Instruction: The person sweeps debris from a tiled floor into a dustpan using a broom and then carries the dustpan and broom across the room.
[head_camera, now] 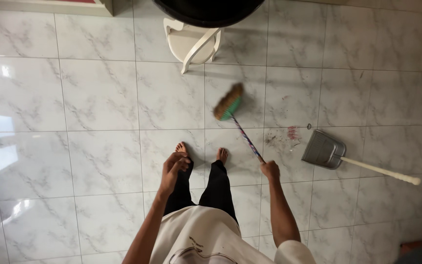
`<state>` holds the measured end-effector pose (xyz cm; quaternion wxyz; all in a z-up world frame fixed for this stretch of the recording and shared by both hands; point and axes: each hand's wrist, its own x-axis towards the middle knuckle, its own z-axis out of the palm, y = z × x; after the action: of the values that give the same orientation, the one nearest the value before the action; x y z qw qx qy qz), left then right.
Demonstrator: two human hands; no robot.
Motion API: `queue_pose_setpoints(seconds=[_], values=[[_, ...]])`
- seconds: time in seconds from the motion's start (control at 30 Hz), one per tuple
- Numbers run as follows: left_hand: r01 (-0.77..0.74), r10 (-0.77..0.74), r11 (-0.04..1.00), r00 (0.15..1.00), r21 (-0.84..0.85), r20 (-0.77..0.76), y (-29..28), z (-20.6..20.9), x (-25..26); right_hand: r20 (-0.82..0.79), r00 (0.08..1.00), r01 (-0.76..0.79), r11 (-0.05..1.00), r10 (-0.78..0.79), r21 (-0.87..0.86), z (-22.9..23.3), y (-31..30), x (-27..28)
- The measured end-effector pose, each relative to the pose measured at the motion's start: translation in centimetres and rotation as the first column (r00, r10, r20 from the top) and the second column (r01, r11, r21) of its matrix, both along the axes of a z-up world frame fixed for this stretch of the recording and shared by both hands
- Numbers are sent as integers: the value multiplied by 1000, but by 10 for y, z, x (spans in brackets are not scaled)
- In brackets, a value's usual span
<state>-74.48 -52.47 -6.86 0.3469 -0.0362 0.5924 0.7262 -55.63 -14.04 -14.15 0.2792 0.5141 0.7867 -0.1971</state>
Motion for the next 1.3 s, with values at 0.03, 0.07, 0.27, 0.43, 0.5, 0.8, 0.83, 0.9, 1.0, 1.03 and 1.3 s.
queue_pose_setpoints(seconds=[0.03, 0.07, 0.27, 0.43, 0.5, 0.8, 0.83, 0.9, 1.0, 1.03, 1.3], values=[[0, 0, 998, 1000, 66, -6, 4, 3, 0, 0, 1000, 5, 1000, -5, 4, 7, -2, 4], [6, -5, 998, 1000, 70, -6, 9, 6, 0, -21, 998, 55, 998, -55, 1, 13, -3, 10], [-27, 28, 1000, 999, 11, -28, 38, 13, 4, -436, 889, -82, 986, 138, 145, 1, -66, 17], [-60, 67, 993, 995, 98, -77, 64, 2, 29, -331, 916, -243, 970, 225, -15, -22, -148, 7], [-69, 71, 996, 996, 49, -50, 70, 0, 42, -290, 926, -269, 961, 239, -66, -29, -150, 11], [61, -60, 998, 998, -12, 22, 127, 16, 88, 34, 993, -112, 993, 113, -21, 1, 13, 156], [60, -60, 998, 998, -14, 22, 136, 18, 94, 52, 995, -92, 996, 91, 17, 8, 30, 163], [106, -106, 993, 994, -46, 4, 147, 24, 104, 69, 995, -69, 996, 66, 51, 15, 48, 167], [158, -159, 987, 987, -22, -28, 162, 33, 112, 19, 999, -32, 993, 30, 113, 15, 57, 162], [157, -158, 987, 987, -27, -38, 165, 35, 111, -59, 995, -66, 985, 76, 157, 13, 49, 160], [154, -157, 987, 986, -49, -61, 182, 32, 120, -348, 868, -368, 929, 354, 26, 2, -52, 168]])
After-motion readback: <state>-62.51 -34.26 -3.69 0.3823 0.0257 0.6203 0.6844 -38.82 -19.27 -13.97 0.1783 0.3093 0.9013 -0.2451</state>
